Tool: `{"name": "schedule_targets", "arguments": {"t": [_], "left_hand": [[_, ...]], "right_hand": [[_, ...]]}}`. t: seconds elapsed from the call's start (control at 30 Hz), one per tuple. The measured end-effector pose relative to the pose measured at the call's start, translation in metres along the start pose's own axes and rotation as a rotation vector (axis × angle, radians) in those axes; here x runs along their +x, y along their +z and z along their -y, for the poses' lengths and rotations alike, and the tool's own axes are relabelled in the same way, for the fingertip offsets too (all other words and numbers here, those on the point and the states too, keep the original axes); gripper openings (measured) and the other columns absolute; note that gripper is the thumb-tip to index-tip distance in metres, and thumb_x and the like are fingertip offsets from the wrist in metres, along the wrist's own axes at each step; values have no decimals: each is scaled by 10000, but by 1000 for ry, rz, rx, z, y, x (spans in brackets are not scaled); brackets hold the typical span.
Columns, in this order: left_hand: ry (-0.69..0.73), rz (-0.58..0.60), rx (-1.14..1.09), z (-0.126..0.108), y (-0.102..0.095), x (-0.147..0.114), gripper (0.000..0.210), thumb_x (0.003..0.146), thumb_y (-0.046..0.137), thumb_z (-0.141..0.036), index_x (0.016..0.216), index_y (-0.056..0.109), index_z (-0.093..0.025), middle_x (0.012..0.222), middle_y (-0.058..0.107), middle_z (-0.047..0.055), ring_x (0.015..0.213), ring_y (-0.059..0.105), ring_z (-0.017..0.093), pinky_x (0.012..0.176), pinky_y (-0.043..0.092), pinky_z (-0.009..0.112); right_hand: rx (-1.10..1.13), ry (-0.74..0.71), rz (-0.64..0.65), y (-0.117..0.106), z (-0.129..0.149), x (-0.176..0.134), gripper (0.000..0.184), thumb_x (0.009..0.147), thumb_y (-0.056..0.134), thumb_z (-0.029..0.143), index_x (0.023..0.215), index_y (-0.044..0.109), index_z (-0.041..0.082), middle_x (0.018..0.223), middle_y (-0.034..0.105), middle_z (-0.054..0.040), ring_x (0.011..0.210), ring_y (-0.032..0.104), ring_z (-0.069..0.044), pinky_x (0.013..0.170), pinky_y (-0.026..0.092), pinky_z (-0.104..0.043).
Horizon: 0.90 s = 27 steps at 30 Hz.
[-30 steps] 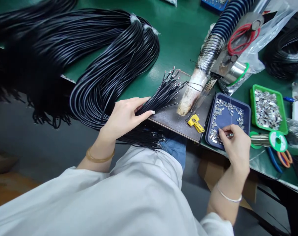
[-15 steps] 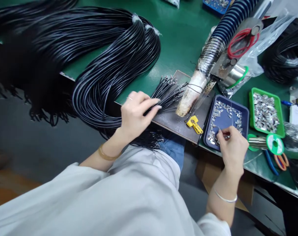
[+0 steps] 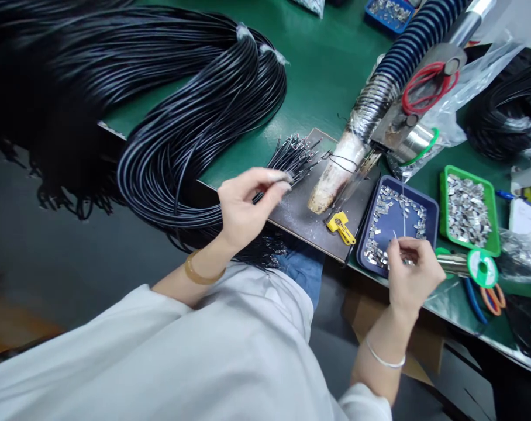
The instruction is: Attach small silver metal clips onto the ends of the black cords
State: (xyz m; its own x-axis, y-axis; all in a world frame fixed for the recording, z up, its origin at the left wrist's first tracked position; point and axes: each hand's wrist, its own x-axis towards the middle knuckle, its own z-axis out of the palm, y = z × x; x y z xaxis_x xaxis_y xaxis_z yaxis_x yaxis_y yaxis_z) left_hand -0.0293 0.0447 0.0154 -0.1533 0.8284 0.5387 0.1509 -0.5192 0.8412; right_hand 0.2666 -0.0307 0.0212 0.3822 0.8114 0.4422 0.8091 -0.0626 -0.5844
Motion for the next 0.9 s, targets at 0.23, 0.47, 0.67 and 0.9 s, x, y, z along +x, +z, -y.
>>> {"name": "schedule_targets", "arguments": {"t": [0.23,0.47,0.67,0.9], "left_hand": [[-478,991,-324,-29,3,-29,208,906,617,-249,801,724,-104,618,710,39,459,539,69,491,420,190],[-884,681,-479,-12,6,-47,232,891,642,-367,913,555,-153,619,667,-17,380,404,24,389,315,149],[-788,625,-498,-18,12,-41,161,816,718,-246,822,616,-122,652,633,-9,572,555,51,570,451,151],[-667,604,-377,-16,17,-47,173,839,695,-280,865,691,-109,747,665,37,675,600,111,646,487,220]], "right_hand": [[440,21,-190,11,74,-29,211,729,799,206,738,590,180,770,673,6,565,652,-140,501,538,-289],[301,-252,-80,48,88,-60,91,817,724,146,854,667,206,873,729,-12,827,712,-164,761,604,-352],[451,-59,102,53,88,-61,11,851,701,217,861,705,218,936,712,-33,890,698,-172,760,602,-343],[561,36,174,56,87,-63,40,852,699,240,876,721,218,968,701,-46,910,694,-168,745,607,-318]]}}
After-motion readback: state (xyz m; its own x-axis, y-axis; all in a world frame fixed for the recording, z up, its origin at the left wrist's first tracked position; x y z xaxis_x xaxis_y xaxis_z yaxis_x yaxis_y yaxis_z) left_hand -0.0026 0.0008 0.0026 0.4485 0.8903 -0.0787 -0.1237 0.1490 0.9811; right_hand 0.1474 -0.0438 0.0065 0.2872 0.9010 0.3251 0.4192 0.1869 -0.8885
